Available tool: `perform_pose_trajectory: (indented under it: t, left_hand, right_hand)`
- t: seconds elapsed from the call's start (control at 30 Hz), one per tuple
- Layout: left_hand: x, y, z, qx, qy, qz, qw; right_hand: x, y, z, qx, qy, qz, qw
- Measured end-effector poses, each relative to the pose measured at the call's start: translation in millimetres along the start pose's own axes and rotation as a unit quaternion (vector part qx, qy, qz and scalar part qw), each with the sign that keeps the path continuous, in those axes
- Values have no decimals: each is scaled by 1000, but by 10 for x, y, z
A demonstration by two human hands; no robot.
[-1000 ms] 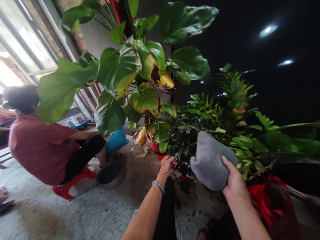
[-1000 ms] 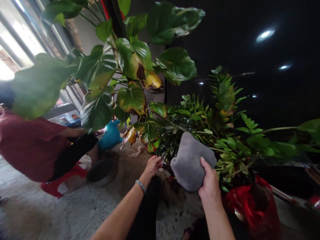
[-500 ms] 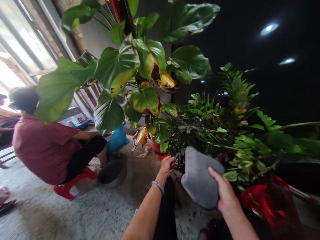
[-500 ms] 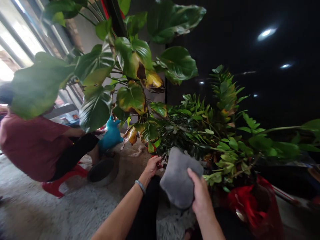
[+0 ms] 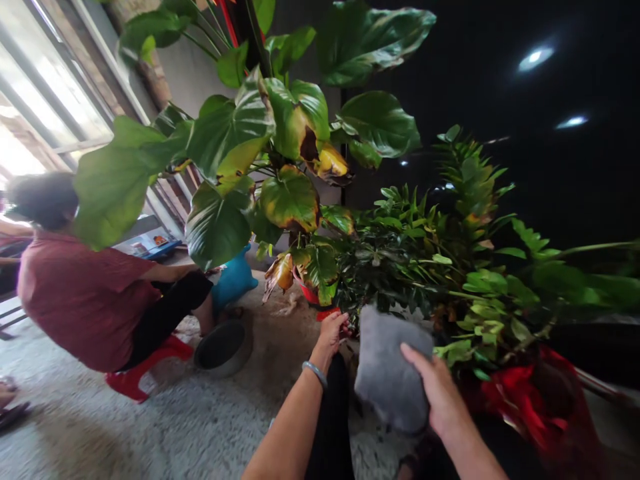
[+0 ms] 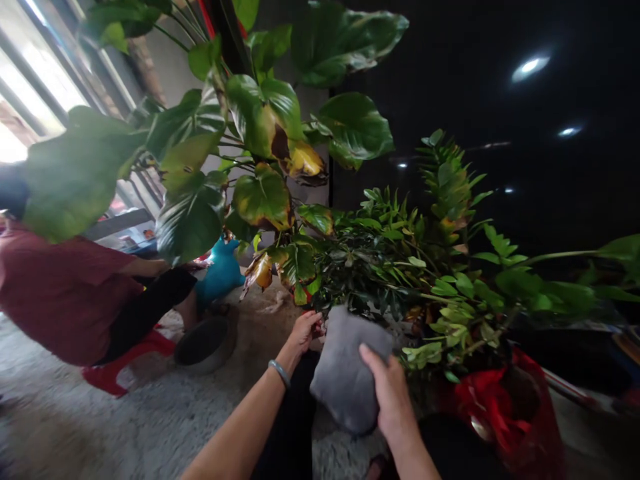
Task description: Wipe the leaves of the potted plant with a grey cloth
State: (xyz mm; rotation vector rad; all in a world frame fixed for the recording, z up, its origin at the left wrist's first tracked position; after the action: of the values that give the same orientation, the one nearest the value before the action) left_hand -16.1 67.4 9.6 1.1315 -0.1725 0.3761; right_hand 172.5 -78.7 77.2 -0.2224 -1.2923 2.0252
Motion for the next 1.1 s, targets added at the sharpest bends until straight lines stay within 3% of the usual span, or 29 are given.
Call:
perform_pose_trajectory:
  t: [0.07, 0.13, 0.2, 0.27, 0.33, 0.4, 0.5, 0.6, 0.67, 0.73, 0.8, 0.87, 0.93, 1.0, 1.1]
  left_hand:
    - [18, -8, 8, -3, -9, -2, 1000]
    - [48, -28, 12, -6, -20, -4, 1000]
    - [60, -38, 2, -1, -22, -6, 1000]
    - [48, -39, -21, 4, -18, -13, 1000]
    - [27, -42, -49, 2, -16, -19, 1000]
    - [6, -47, -72, -6, -16, -23, 1000]
    - [-12, -30, -74, -3, -11, -16, 1000]
    - [16, -24, -34, 2, -12, -9, 1000]
    - [44, -40, -6, -4, -15, -14, 1000]
    - [52, -37, 3, -1, -14, -23, 1000]
    - [37, -12, -10, 8, -10, -29, 999]
    - [0, 15, -40, 16, -3, -34, 999]
    - [-31, 19, -67, 13, 0, -37, 999]
    - [-42, 4, -73, 3, -2, -34, 999]
    - [-9, -27, -41, -5, -13, -27, 1000]
  right_hand:
    - [-38, -405, -123, -63, 64, -75, 993]
    - [55, -599, -230, -75, 86, -123, 986]
    - [256, -506, -262, -31, 49, -120, 991]
    - [442, -204, -152, 37, -19, -70, 997]
    - [503, 104, 62, 75, -82, 4, 994]
    - [447, 245, 249, 71, -115, 77, 988]
    - [298, 1, 268, 12, -88, 86, 992]
    - [218, -478, 22, -57, 4, -28, 998]
    - [265, -625, -138, -74, 42, -95, 992]
    - [409, -522, -210, -45, 20, -102, 994]
    - [562, -224, -144, 11, -48, -43, 998]
    - [561, 86, 11, 49, -94, 40, 994]
    - [448, 222, 131, 52, -110, 98, 988]
    - [327, 122, 132, 30, -102, 94, 990]
    - [210, -298, -86, -29, -30, -1, 999]
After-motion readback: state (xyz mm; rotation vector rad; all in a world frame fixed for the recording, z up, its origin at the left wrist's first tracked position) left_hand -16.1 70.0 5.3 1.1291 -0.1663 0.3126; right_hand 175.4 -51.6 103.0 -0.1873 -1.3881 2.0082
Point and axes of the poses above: each hand's wrist, its own z-axis away from the middle knuckle, its own x-axis out of the palm, y = z × x, the point moved 9 cm from there along -z, towards the middle knuckle, and after that the axes turned 5 degrees about y, right-handed, at the moved point
